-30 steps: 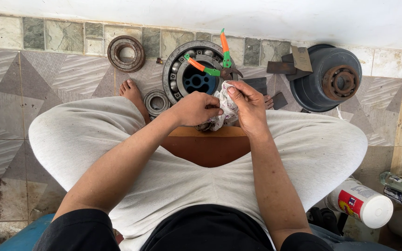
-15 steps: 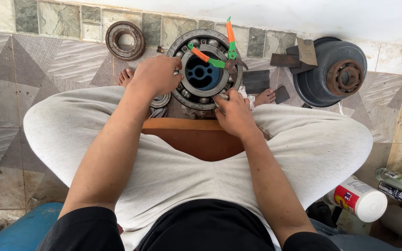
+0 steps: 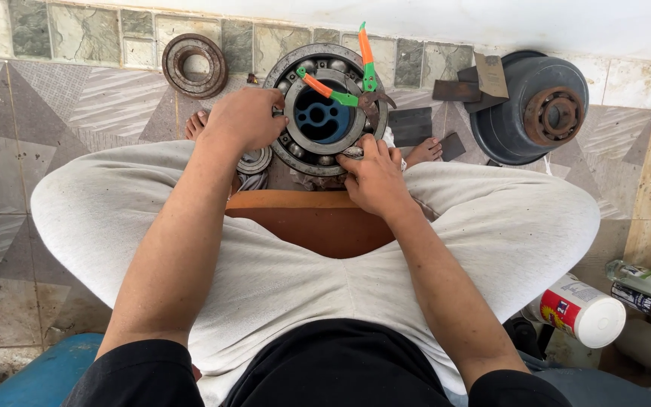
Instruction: Cleaning a large ball bearing and other mechanical components using a cloth and small scraping tools
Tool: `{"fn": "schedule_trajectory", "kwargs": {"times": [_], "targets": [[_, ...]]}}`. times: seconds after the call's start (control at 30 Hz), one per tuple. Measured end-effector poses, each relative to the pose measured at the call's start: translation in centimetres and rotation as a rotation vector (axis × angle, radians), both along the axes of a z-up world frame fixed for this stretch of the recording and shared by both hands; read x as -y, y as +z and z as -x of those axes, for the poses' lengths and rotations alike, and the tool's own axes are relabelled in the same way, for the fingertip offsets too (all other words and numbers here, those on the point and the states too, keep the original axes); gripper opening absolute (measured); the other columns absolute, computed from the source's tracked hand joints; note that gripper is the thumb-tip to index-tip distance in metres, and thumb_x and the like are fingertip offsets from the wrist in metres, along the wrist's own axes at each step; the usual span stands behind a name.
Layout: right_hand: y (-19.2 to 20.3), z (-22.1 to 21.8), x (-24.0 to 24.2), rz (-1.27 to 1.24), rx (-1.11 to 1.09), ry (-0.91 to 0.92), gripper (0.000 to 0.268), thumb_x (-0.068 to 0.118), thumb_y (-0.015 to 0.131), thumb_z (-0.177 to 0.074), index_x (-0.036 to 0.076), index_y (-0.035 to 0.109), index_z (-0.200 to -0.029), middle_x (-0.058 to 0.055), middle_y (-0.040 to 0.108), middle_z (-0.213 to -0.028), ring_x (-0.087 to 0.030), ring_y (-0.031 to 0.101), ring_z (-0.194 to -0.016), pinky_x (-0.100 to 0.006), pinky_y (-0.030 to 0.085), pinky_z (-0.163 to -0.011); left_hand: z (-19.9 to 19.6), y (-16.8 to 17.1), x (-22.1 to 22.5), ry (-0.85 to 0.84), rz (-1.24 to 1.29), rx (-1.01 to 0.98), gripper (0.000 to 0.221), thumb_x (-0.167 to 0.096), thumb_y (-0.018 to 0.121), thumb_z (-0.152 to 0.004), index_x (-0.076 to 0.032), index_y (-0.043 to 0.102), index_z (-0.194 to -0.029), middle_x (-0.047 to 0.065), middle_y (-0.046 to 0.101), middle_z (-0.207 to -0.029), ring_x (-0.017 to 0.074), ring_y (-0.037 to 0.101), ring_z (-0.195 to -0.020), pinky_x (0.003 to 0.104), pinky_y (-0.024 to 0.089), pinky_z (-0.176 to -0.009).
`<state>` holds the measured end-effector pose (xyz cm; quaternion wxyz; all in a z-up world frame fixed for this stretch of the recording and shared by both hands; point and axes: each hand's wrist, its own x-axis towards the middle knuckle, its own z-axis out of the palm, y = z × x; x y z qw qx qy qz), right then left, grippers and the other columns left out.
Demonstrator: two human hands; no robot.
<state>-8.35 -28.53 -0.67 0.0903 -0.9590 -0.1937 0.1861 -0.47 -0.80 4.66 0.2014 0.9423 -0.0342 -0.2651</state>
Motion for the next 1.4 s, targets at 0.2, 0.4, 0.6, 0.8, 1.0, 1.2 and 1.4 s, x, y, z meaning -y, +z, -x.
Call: {"fn": "schedule_trajectory", "kwargs": {"times": [0.2,0.4,0.6,0.8,1.0,1.2,1.4], "targets": [[0.2,0.0,-0.1,-0.007,0.013,-0.003,0.034,0.027,0.067,-0.093,0.03,0.078,-0.125,-0.005,0.046,-0.13,-0.03,0.05,-0.121,-0.049,0.034,-0.107,-0.1,-0.3,0.1,-0.004,0.008,0.01,0.036,-0.03,0.066,-0.098,-0.016,0.077,-0.129,0.022,0.076,-0.117,0.0489,0.072,-0.111,0.064,0.057,-0.092],[0.3,0.1,-0.5,0.04,-0.021,-0.029,0.034,0.027,0.068,-0.092,0.033,0.077,-0.124,-0.003,0.046,-0.132,-0.028,0.05,-0.123,-0.049,0.035,-0.109,0.0,-0.7,0.1,0.001,-0.004,0.031,0.034,-0.032,0.066,-0.097,-0.018,0.078,-0.126,0.02,0.076,-0.116,0.0481,0.072,-0.112,0.062,0.057,-0.094],[1.8,1.0,-1.0,0.049,-0.048,-0.043,0.04,0.025,0.068,-0.093,0.028,0.073,-0.133,-0.006,0.044,-0.136,-0.031,0.049,-0.125,-0.05,0.034,-0.111,0.0,-0.9,0.2,-0.002,0.009,0.035,0.034,-0.032,0.066,-0.098,-0.016,0.078,-0.126,0.021,0.075,-0.118,0.0495,0.071,-0.113,0.064,0.056,-0.095],[2.2,1.9,-1.2,0.022,-0.066,-0.063,0.049,0.022,0.065,-0.094,0.024,0.062,-0.143,-0.009,0.039,-0.138,-0.035,0.046,-0.128,-0.052,0.033,-0.11,-0.3,-2.1,0.3,-0.026,-0.022,0.025,0.036,-0.036,0.066,-0.097,-0.019,0.077,-0.126,0.019,0.074,-0.12,0.0486,0.071,-0.113,0.064,0.057,-0.094],[0.1,2.7,-2.8,-0.096,-0.193,-0.255,0.065,0.026,0.069,-0.093,0.017,0.05,-0.154,-0.011,0.032,-0.142,-0.038,0.039,-0.138,-0.056,0.03,-0.114,-0.1,-1.4,0.3,-0.017,-0.009,0.02,0.036,-0.034,0.065,-0.098,-0.018,0.077,-0.128,0.02,0.073,-0.123,0.0489,0.071,-0.113,0.064,0.056,-0.094],[0.1,3.7,-3.3,-0.127,-0.108,-0.272,0.07,0.024,0.073,-0.087,0.013,0.053,-0.153,-0.012,0.031,-0.14,-0.041,0.04,-0.133,-0.057,0.033,-0.11,0.1,-1.3,0.2,-0.025,0.0,0.004,0.037,-0.035,0.064,-0.098,-0.018,0.076,-0.129,0.021,0.072,-0.125,0.0497,0.07,-0.114,0.064,0.057,-0.094],[-1.7,4.0,-2.3,-0.347,-0.161,-0.415,0.07,0.026,0.076,-0.082,0.024,0.061,-0.151,-0.008,0.031,-0.139,-0.041,0.041,-0.138,-0.053,0.033,-0.11,0.1,0.2,0.6,-0.045,0.0,-0.016,0.038,-0.031,0.063,-0.101,-0.014,0.075,-0.132,0.022,0.073,-0.125,0.0482,0.071,-0.114,0.063,0.058,-0.094]]}}
